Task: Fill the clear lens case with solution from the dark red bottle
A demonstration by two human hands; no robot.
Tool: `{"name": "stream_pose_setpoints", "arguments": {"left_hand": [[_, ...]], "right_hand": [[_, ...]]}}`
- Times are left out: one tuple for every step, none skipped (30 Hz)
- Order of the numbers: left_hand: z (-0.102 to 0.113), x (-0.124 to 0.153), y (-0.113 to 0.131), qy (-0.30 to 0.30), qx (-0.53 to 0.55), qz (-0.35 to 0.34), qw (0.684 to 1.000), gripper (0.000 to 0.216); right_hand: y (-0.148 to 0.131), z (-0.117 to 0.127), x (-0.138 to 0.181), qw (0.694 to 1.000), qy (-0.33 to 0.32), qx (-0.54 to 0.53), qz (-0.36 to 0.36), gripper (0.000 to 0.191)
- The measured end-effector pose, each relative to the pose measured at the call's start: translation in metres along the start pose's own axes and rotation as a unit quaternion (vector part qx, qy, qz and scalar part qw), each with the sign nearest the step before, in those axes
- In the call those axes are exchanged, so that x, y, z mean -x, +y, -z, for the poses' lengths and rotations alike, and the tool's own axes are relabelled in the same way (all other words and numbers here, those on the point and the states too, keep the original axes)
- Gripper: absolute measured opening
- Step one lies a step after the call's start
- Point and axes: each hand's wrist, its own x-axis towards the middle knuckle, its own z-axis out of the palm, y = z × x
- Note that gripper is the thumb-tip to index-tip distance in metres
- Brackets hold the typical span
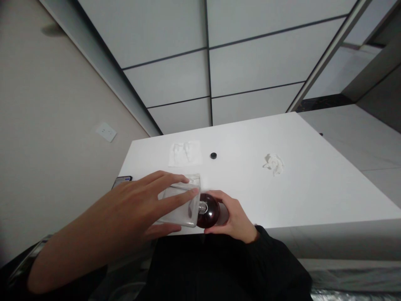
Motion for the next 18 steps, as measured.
{"name": "stream_pose_setpoints", "arguments": {"left_hand": [[0.0009, -0.0004, 0.0004, -0.001, -0.001, -0.001, 1.000, 0.060], [0.0017, -0.0009, 0.0008, -0.001, -0.002, 0.000, 1.000, 0.061], [0.0026, -0.0013, 0.0012, 0.000, -0.002, 0.000, 1.000, 0.061], [0.0034, -0.0016, 0.0016, -0.001, -0.001, 0.001, 1.000, 0.061], [0.0040, -0.0018, 0.0020, -0.001, -0.002, 0.000, 1.000, 0.061], [0.0046, -0.0020, 0.0024, -0.003, -0.002, 0.000, 1.000, 0.061], [0.0050, -0.0022, 0.0027, -0.004, -0.003, 0.001, 1.000, 0.061], [0.0053, -0.0024, 0.0029, -0.005, -0.004, 0.000, 1.000, 0.060], [0.0055, -0.0028, 0.0031, -0.005, -0.004, -0.002, 1.000, 0.059], [0.0058, -0.0034, 0.0033, -0.005, -0.004, -0.003, 1.000, 0.058], [0.0060, -0.0040, 0.0036, -0.004, -0.004, -0.003, 1.000, 0.058], [0.0064, -0.0047, 0.0039, -0.002, -0.005, -0.004, 1.000, 0.058], [0.0069, -0.0054, 0.0043, -0.003, -0.006, -0.006, 1.000, 0.057], [0.0074, -0.0060, 0.0048, -0.004, -0.008, -0.006, 1.000, 0.056], [0.0080, -0.0064, 0.0054, -0.006, -0.011, -0.006, 1.000, 0.055], [0.0087, -0.0067, 0.0059, -0.007, -0.013, -0.007, 1.000, 0.053], [0.0093, -0.0070, 0.0064, -0.008, -0.015, -0.008, 1.000, 0.052], [0.0098, -0.0071, 0.0068, -0.008, -0.017, -0.008, 1.000, 0.052]], "right_hand": [[0.0001, 0.0000, 0.0001, 1.000, 0.001, 0.000, -0.001, 0.087], [0.0002, 0.0000, 0.0001, 1.000, 0.001, -0.001, -0.002, 0.087], [0.0002, 0.0000, 0.0001, 1.000, 0.000, -0.001, -0.005, 0.087], [0.0001, 0.0000, -0.0001, 1.000, 0.000, -0.001, -0.007, 0.087], [0.0000, 0.0000, -0.0002, 1.000, 0.000, -0.001, -0.009, 0.087], [-0.0002, 0.0000, -0.0005, 1.000, 0.000, -0.002, -0.011, 0.087], [-0.0005, 0.0000, -0.0007, 1.000, 0.000, -0.003, -0.011, 0.087], [-0.0007, 0.0000, -0.0009, 1.000, 0.001, -0.006, -0.011, 0.086], [-0.0008, -0.0001, -0.0010, 1.000, 0.000, -0.009, -0.012, 0.085], [-0.0008, -0.0002, -0.0010, 1.000, 0.000, -0.012, -0.012, 0.085], [-0.0007, -0.0003, -0.0010, 1.000, 0.000, -0.014, -0.014, 0.084], [-0.0005, -0.0003, -0.0009, 1.000, 0.000, -0.014, -0.016, 0.085], [-0.0002, -0.0004, -0.0007, 1.000, 0.001, -0.012, -0.017, 0.085], [0.0002, -0.0004, -0.0005, 1.000, 0.002, -0.010, -0.018, 0.086], [0.0005, -0.0004, -0.0002, 1.000, 0.002, -0.007, -0.018, 0.087], [0.0007, -0.0004, -0.0001, 1.000, 0.001, -0.004, -0.017, 0.087], [0.0008, -0.0004, 0.0001, 1.000, 0.000, -0.002, -0.016, 0.087], [0.0007, -0.0004, 0.0001, 1.000, 0.000, -0.001, -0.015, 0.087]]}}
